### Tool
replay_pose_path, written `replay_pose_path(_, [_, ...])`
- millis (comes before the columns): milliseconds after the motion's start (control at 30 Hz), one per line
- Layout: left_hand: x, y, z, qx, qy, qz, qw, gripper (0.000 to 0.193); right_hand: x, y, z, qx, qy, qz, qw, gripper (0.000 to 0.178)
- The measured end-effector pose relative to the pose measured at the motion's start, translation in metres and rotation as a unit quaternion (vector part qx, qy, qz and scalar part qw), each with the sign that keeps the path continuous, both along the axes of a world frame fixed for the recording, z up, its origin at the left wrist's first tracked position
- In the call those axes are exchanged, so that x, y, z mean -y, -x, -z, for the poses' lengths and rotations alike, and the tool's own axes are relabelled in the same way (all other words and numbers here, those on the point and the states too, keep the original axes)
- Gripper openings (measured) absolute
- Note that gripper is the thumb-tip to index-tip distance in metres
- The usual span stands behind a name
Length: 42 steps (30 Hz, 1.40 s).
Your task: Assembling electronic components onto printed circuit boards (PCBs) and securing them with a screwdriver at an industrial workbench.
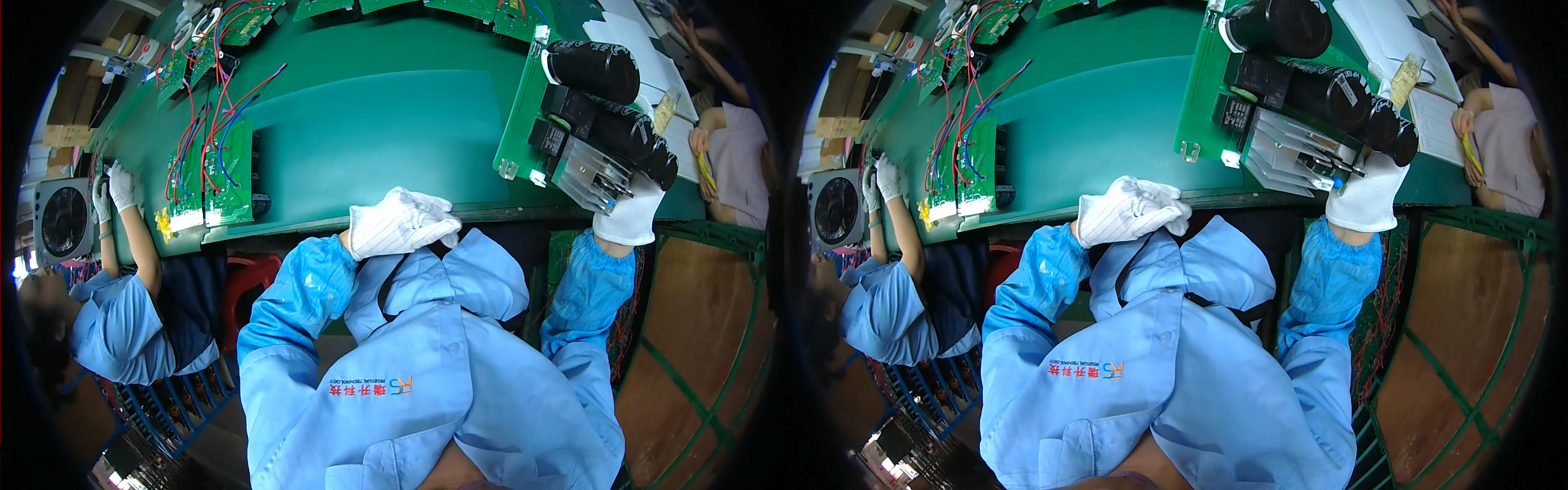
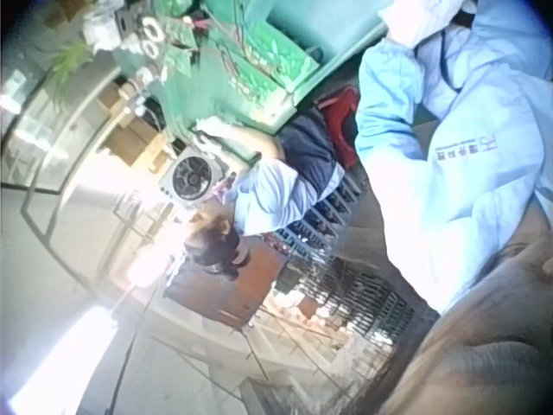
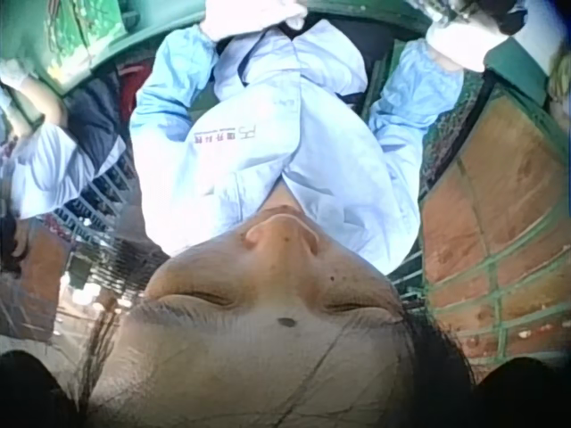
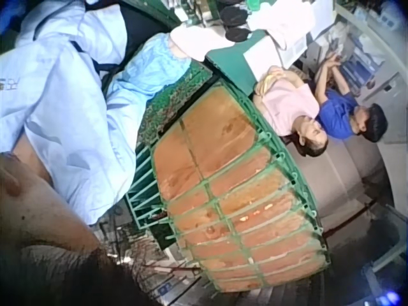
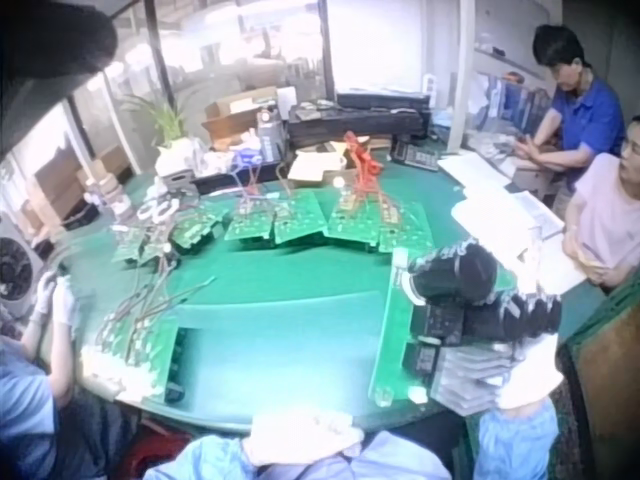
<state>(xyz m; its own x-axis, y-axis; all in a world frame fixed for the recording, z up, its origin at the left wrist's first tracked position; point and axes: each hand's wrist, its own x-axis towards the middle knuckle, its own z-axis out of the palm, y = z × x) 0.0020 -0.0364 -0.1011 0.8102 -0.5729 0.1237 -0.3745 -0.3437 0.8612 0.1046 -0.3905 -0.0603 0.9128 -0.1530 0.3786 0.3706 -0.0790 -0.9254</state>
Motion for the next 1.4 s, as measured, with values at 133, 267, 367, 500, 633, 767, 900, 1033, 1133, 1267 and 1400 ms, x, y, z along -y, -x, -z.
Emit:
replay_pose_path(133, [-0.002,0.025,-0.008,-0.163,0.010,-0.094,0.982,0.019,-0.026,0.009,-0.008,-0.042,-0.270,-0.080,0.959,0.036])
replay_pose_path(267, [-0.024,0.043,-0.014,-0.061,0.000,-0.098,0.993,0.042,-0.031,0.002,0.007,-0.113,-0.250,-0.010,0.961,0.027])
replay_pose_path(367, [-0.041,0.065,-0.025,-0.242,0.270,-0.303,0.881,0.054,0.005,-0.008,0.065,-0.119,-0.291,0.000,0.949,0.026])
replay_pose_path(500, [-0.084,0.072,-0.003,-0.057,0.147,-0.477,0.865,0.048,0.020,-0.015,0.108,-0.138,-0.338,-0.015,0.931,0.035])
replay_pose_path(633, [-0.077,0.036,0.004,0.139,-0.378,-0.373,0.836,0.075,-0.037,-0.013,0.061,-0.169,-0.268,-0.058,0.947,0.042])
replay_pose_path(767, [-0.009,0.010,-0.011,0.087,-0.261,-0.192,0.942,0.081,-0.081,-0.019,0.025,-0.182,-0.213,-0.096,0.955,0.049])
replay_pose_path(900, [0.017,0.017,0.002,-0.086,0.146,-0.220,0.961,0.032,-0.128,-0.014,-0.006,-0.204,-0.110,-0.012,0.973,0.044])
replay_pose_path(1033, [-0.019,0.020,-0.015,-0.300,0.355,-0.471,0.750,0.047,-0.159,-0.012,-0.007,-0.213,-0.066,-0.060,0.973,0.040])
replay_pose_path(1133, [-0.031,0.002,-0.029,-0.197,0.190,-0.539,0.797,0.049,-0.182,-0.014,0.006,-0.225,-0.018,-0.103,0.969,0.040])
replay_pose_path(1267, [-0.048,-0.009,-0.021,-0.124,0.287,-0.470,0.826,0.053,-0.207,-0.011,0.018,-0.176,0.026,-0.153,0.972,0.041])
replay_pose_path(1400, [-0.060,-0.014,-0.022,-0.325,0.591,-0.333,0.659,0.056,-0.201,-0.016,0.046,0.002,0.238,-0.161,0.958,0.033])
